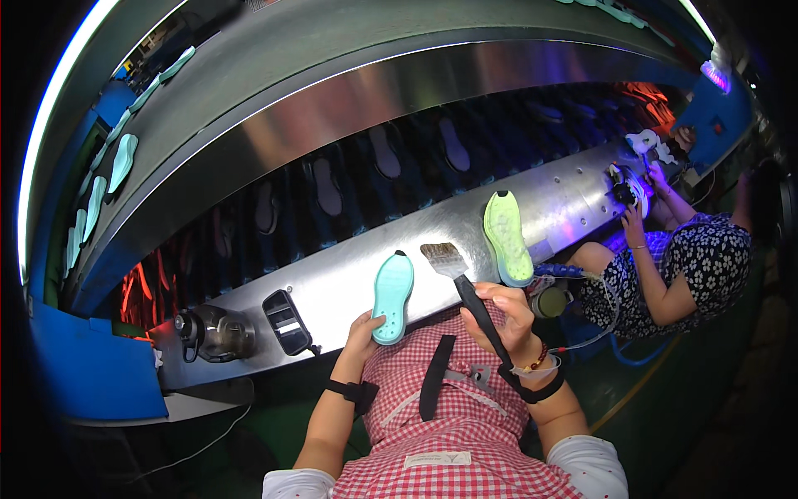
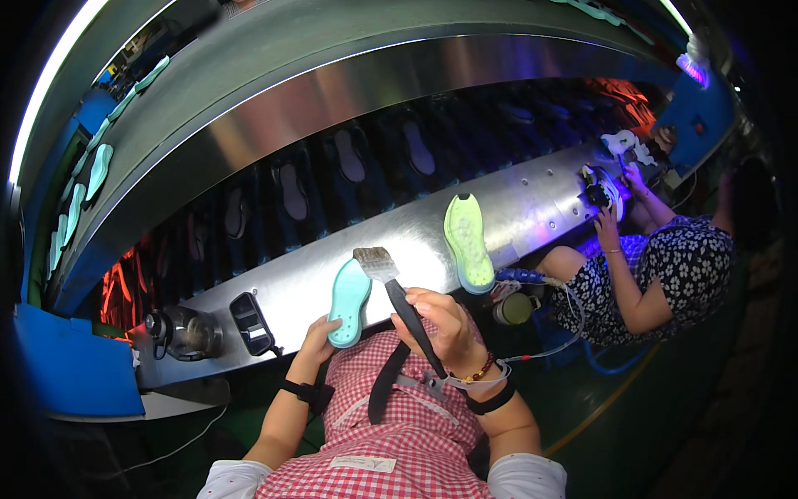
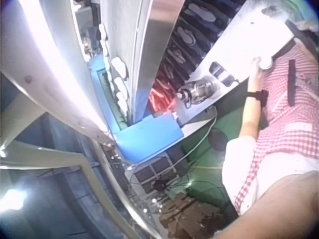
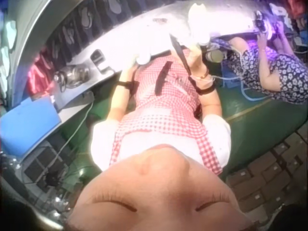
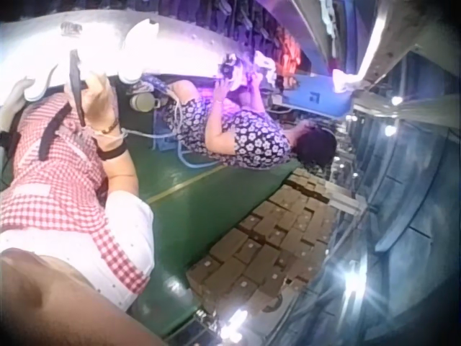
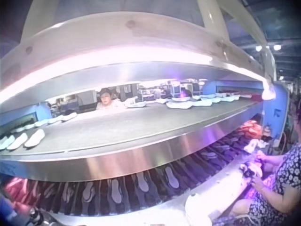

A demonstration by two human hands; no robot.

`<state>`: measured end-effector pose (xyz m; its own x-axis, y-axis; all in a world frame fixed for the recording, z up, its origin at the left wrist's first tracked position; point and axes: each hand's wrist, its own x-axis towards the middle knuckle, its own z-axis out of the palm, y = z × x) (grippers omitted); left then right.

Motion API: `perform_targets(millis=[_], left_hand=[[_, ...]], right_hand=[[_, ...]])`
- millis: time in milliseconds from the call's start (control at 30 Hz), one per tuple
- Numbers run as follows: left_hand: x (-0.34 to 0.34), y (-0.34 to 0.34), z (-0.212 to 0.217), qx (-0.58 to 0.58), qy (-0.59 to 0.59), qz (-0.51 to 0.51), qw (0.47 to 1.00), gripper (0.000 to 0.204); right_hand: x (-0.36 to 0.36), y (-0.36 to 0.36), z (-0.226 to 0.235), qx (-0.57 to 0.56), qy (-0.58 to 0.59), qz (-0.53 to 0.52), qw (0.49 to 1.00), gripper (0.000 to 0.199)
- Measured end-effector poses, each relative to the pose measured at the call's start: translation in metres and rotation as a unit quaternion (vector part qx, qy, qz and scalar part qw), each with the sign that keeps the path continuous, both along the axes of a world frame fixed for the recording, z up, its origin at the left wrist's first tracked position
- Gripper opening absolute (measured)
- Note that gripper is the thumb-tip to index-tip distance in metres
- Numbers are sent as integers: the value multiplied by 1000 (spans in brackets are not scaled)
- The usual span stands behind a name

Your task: Applying glue or a similar liquid substance to shoe soles using a brush on a factory assembly line.

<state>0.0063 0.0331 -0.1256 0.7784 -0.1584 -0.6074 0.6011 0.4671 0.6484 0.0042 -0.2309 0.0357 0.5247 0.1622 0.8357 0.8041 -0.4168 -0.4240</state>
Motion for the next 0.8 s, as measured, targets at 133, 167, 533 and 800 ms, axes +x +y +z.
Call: perform_targets(millis=[133, 167, 533, 800], left_hand=[[-1, -4, 7, -3, 10, 10, 1000, 37], [0, -5, 7, -2, 10, 10, 1000, 37], [6, 4, 42, -42, -58, -54, 996, 48], [20, -10, 111, -218, -144, -100, 960, 82]], right_hand=[[0, -1, 1, 6, -8, 0, 1000, 57], [0, -1, 2, 7, -7, 0, 1000, 57], [-5, -1, 11, 74, 142, 42, 986, 49], [0, 3, 25, 364, 378, 219, 823, 31]])
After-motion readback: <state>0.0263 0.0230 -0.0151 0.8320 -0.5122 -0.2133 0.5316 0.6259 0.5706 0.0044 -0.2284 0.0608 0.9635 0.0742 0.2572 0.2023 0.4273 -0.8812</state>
